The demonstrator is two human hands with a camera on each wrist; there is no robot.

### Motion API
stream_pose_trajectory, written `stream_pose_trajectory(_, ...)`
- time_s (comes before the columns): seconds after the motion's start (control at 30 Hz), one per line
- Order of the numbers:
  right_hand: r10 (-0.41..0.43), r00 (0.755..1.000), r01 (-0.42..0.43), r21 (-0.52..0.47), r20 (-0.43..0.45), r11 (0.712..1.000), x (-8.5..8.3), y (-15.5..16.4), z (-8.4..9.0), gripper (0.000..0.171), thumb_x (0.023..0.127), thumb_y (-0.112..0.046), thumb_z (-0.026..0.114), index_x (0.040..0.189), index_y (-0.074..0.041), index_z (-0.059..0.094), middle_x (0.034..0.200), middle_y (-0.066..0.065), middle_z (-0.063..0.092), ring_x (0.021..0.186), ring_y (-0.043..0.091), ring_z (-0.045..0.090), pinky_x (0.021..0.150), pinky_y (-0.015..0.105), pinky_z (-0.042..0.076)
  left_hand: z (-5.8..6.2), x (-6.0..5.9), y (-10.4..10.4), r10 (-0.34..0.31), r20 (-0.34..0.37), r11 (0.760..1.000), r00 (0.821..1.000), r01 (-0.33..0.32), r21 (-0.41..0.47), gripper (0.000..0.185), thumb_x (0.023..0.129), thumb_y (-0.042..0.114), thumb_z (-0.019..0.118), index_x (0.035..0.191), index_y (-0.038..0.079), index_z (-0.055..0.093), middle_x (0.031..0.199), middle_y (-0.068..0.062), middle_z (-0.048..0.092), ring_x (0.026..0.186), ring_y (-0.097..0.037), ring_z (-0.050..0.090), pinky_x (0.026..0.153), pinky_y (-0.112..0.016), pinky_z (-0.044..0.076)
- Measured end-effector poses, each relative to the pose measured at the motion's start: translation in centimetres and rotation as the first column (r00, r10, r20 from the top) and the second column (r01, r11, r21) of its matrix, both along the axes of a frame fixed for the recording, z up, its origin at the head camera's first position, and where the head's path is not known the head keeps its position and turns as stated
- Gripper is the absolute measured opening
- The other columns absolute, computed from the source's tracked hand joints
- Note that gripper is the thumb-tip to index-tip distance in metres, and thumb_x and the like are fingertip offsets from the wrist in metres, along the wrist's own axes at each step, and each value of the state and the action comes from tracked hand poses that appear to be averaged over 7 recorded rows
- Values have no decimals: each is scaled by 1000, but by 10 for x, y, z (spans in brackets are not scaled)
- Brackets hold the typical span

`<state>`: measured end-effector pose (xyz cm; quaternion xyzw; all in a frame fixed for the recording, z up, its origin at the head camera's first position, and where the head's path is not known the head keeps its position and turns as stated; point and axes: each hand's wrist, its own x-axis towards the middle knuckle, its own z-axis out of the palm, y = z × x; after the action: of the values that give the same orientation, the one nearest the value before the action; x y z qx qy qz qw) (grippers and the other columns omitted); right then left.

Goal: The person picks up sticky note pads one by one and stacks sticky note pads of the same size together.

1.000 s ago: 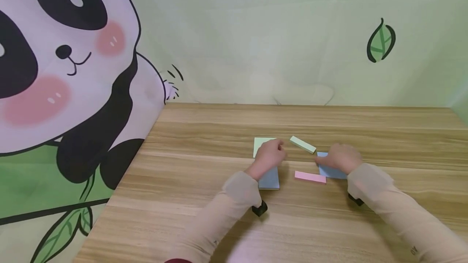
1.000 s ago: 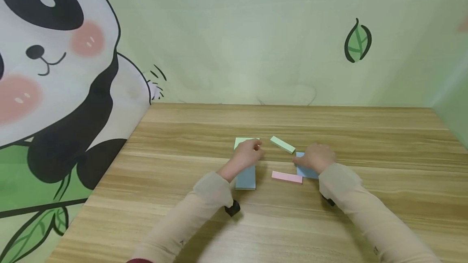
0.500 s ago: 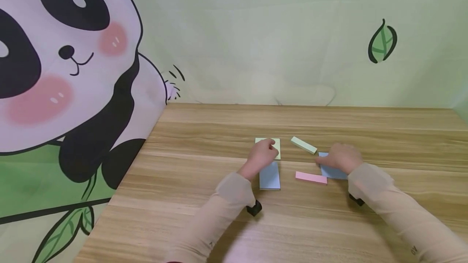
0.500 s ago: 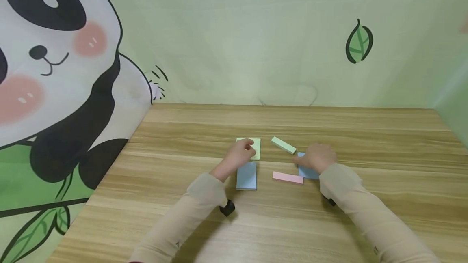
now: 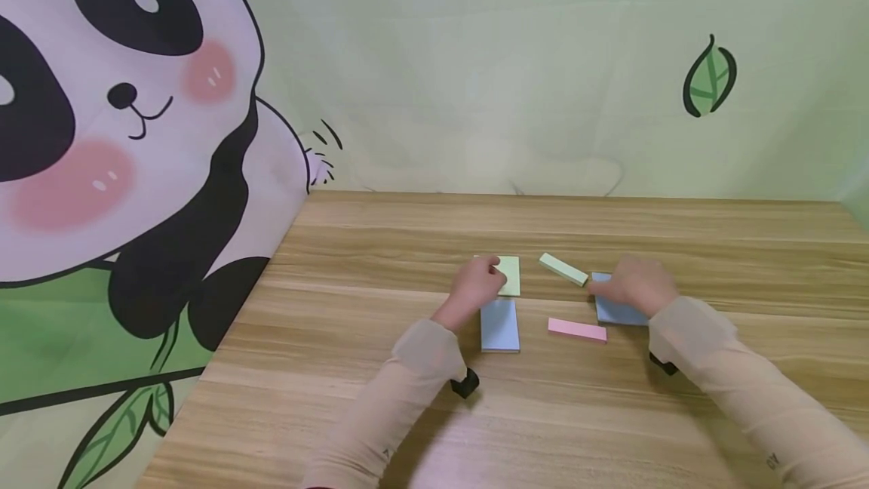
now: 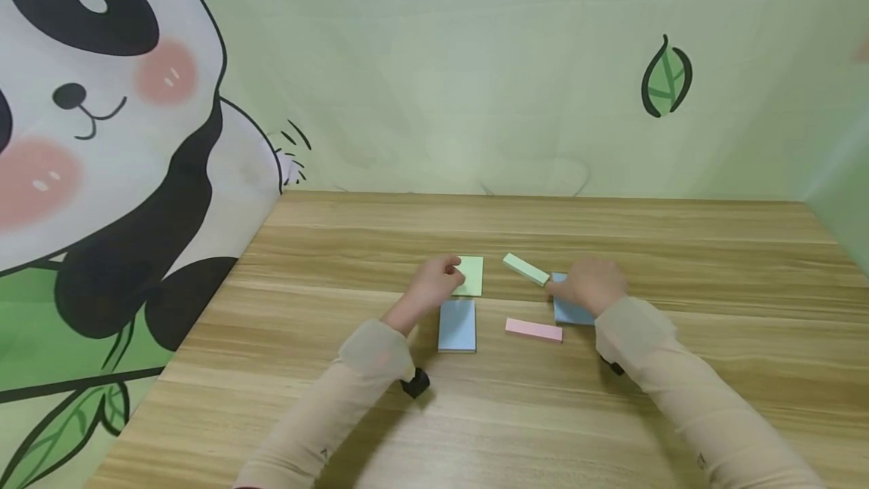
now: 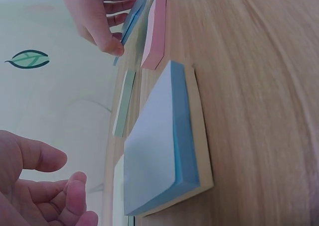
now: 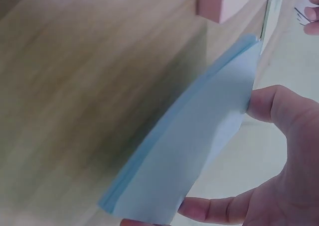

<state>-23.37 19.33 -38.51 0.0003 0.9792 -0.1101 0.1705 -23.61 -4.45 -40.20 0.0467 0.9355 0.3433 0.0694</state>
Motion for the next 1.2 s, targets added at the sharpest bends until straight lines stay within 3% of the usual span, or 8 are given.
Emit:
stream_pose_trajectory(0.3,62,998,-63,-18,-24,998,-2,-9,9,41,76,-48,47,64,-9,50,61,2,37,53,15,36,44,25,31,-2,-1,-6,12,20,999,1000,-13,32,40,82,12,49,120,1,51,78,-3,61,57,-7,52,55,-17,38)
stream_pose_trajectory(0.47,74,997,-74,5,-28,997,-5,-18,12,43,76,-50,44,62,-10,49,61,2,39,54,15,38,44,26,32,-3,-1,-8,21,9,999,1000,-21,33,39,81,12,49,119,1,52,82,-3,61,59,-8,51,57,-18,38)
stream_pose_trajectory(0.77,42,998,-43,-15,-56,999,-11,-33,14,58,77,-52,46,93,3,53,76,11,48,66,23,43,48,28,37,-7,-3,-12,54,-5,998,999,-54,19,41,79,11,48,119,2,53,90,-5,63,63,-9,52,58,-19,37)
stream_pose_trajectory(0.9,56,995,-59,-30,-79,998,-14,-38,15,52,76,-53,46,81,-2,55,73,9,47,63,21,42,47,27,36,-6,-3,-14,65,2,998,998,-65,4,40,79,11,48,118,1,53,96,-7,63,73,-14,56,63,-22,41)
stream_pose_trajectory(1.07,77,994,-81,-49,-84,996,-16,-46,15,52,77,-54,47,77,-3,56,68,6,46,58,18,42,45,27,36,-7,-3,-19,77,19,997,997,-77,-13,41,80,12,49,119,0,52,107,-10,60,92,-21,56,78,-32,45)
stream_pose_trajectory(1.13,84,993,-89,-52,-81,995,-18,-49,15,54,78,-55,46,80,-2,57,69,6,46,59,18,43,46,27,36,-9,-4,-21,81,22,996,996,-81,-26,42,80,12,48,120,0,51,109,-10,59,93,-21,54,79,-32,44)
stream_pose_trajectory(1.2,88,993,-93,-53,-80,994,-19,-52,16,54,78,-54,46,82,-1,58,70,6,47,60,18,43,47,27,36,-11,-5,-23,86,21,996,996,-85,-26,40,79,12,48,117,0,53,101,-8,60,85,-19,53,71,-29,44)
